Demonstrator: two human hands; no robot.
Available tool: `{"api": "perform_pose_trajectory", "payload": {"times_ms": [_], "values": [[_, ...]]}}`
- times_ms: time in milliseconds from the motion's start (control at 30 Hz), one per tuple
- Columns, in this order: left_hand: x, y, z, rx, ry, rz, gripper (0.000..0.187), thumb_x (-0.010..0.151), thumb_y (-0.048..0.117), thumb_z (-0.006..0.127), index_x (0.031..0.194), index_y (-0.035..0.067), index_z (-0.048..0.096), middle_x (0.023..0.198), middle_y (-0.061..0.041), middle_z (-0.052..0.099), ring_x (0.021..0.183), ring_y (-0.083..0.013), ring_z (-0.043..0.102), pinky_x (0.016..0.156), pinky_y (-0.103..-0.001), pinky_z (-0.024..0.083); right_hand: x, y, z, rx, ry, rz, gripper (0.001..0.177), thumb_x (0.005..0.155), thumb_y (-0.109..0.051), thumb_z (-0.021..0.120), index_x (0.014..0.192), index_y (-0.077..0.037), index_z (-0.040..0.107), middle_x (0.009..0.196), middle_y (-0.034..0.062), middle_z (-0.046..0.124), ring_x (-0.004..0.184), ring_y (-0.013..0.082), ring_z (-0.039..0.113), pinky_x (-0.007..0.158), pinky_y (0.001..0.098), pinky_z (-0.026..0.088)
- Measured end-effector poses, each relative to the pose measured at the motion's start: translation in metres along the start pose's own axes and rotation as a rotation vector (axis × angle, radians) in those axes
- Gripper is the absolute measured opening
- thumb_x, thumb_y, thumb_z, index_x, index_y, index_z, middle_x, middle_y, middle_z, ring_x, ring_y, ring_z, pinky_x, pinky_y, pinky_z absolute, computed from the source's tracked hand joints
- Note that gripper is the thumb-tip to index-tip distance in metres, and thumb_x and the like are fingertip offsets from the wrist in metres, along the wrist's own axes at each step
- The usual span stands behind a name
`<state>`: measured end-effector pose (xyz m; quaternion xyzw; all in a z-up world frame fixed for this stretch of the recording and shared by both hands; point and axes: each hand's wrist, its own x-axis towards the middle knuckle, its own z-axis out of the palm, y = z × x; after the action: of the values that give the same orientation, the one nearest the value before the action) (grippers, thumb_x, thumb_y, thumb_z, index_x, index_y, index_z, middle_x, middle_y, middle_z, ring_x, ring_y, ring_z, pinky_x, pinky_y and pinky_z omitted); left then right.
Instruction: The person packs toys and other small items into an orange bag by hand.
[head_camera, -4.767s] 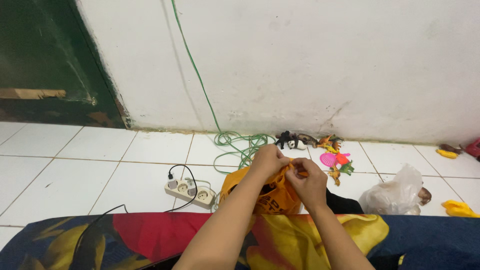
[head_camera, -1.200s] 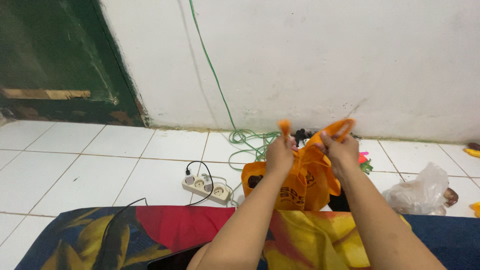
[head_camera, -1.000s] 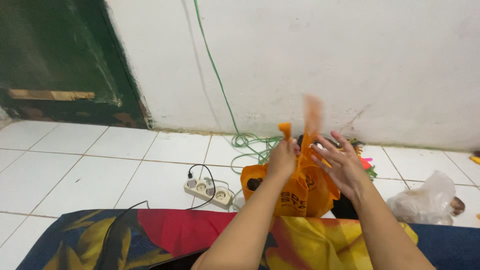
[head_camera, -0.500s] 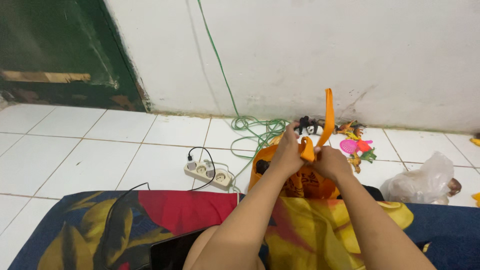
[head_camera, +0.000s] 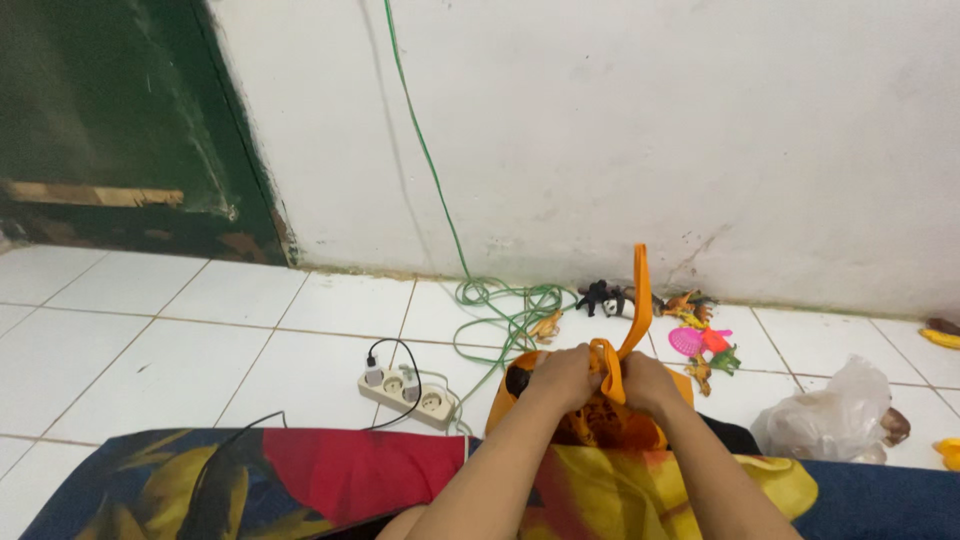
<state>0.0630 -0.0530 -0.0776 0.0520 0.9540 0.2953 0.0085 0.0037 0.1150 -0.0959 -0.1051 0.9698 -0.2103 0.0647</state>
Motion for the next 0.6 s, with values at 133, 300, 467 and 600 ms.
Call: {"api": "perform_pose_trajectory", "payload": {"times_ms": [133,300,467,600], "values": [[-0.008,0.003,-0.005,0.024,0.031,0.011,0.039,0.096,0.036,0.066,0.117,0.004,0.061,0.108,-0.02,0.073,0.111,-0.036,0.066,0.115,-0.054,0.033,0.008,0.007,0.008,0.084,0.012,-0.064,0.053,0.073,-0.049,0.077,0.101,-0.005,0.08,0.093,0.0234,0.078,0.094,0.0367,0.076,0.082,0.0444,0.06],[-0.008,0.002,-0.005,0.075,0.193,0.113,0.039,0.095,0.03,0.067,0.118,0.002,0.053,0.106,-0.021,0.072,0.105,-0.039,0.067,0.089,-0.052,0.051,0.012,0.005,0.0,0.156,0.171,-0.037,0.041,0.074,-0.037,0.082,0.104,-0.009,0.079,0.097,0.0176,0.078,0.095,0.0342,0.076,0.084,0.0438,0.059],[0.003,-0.01,-0.015,-0.013,0.176,0.131,0.056,0.085,0.032,0.075,0.123,0.003,0.045,0.104,-0.024,0.071,0.101,-0.0432,0.067,0.084,-0.052,0.052,-0.005,-0.007,-0.041,0.018,0.219,0.093,0.035,0.069,-0.034,0.089,0.096,-0.015,0.08,0.086,0.01,0.078,0.089,0.0289,0.075,0.082,0.0429,0.058],[0.032,-0.012,-0.017,0.118,0.193,0.18,0.041,0.095,0.02,0.067,0.126,0.004,0.046,0.1,-0.024,0.072,0.095,-0.0428,0.07,0.078,-0.054,0.055,-0.009,-0.011,-0.068,0.101,0.447,-0.076,0.029,0.071,-0.027,0.087,0.097,-0.017,0.08,0.083,0.0119,0.073,0.081,0.0326,0.071,0.076,0.045,0.056]]}}
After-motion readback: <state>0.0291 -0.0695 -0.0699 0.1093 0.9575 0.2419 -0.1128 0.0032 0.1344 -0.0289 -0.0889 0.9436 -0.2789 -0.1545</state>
